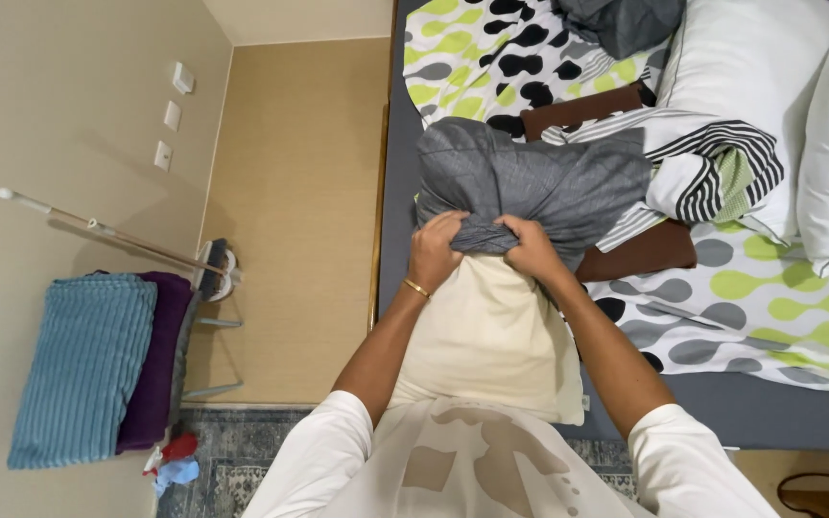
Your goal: The person inserts a white pillow into a gray quilted pillowcase on a bed. They repeatedly pull the case over the pillow, tuck the corners, and smooth the fabric to fit it properly.
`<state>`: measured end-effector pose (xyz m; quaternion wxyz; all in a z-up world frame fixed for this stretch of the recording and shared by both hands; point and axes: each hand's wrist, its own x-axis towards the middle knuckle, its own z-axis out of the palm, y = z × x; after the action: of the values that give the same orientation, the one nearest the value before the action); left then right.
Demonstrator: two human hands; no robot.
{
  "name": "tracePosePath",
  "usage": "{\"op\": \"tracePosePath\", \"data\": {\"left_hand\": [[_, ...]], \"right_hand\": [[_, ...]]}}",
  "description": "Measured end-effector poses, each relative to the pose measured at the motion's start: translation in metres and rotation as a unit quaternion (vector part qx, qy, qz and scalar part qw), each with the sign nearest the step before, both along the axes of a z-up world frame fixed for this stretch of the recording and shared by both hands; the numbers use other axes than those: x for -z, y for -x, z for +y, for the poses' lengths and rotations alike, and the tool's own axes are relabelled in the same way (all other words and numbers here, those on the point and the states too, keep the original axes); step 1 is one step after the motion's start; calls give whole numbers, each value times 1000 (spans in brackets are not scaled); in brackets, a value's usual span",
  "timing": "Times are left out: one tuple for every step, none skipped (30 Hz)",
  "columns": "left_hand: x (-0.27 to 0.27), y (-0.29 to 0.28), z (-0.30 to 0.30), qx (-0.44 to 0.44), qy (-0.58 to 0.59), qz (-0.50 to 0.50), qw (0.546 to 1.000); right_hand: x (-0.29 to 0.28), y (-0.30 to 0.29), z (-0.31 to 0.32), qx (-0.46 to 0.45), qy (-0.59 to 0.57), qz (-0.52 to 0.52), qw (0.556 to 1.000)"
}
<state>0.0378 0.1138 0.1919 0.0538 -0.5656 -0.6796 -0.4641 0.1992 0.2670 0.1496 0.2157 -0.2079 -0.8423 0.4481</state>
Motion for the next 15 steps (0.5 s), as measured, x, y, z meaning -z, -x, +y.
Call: {"op": "tracePosePath", "data": {"left_hand": [[16,4,3,0,-3,0,1000],[31,8,7,-5,16,-16,1000],[46,12,8,-11,36,-32,999],[40,16,10,-11,34,-32,999],[36,19,9,-14,53,-18,998],[31,22,8,-17,71,-4,997],[36,21,11,-19,71,-3,997],[39,20,13,8,79,9,997],[43,20,15,35,88,23,995],[42,12,13,34,88,24,995],[42,2,11,65,136,33,988],[41,-7,10,97,184,41,977],[44,-13,8,96,188,41,977],[47,-19,7,112,173,37,978],[48,-20,12,133,155,37,978]], "right_hand": [[3,-2,0,0,-3,0,1000],[6,-4,-1,8,-119,-19,993],[10,-5,-4,16,-233,-39,972],[6,-5,-6,16,-235,-39,971],[4,-5,-11,19,-280,-6,960],[2,-5,-16,23,-325,27,945],[-3,-3,-16,21,-325,28,945],[-8,-2,-15,72,-373,54,923],[-13,0,-17,124,-418,80,896],[-20,5,-17,124,-418,81,896],[-25,9,-16,196,-426,81,880],[-31,13,-16,266,-432,79,858],[-13,18,-10,266,-428,79,860],[5,24,-5,297,-458,45,837],[21,32,6,332,-487,12,808]]}}
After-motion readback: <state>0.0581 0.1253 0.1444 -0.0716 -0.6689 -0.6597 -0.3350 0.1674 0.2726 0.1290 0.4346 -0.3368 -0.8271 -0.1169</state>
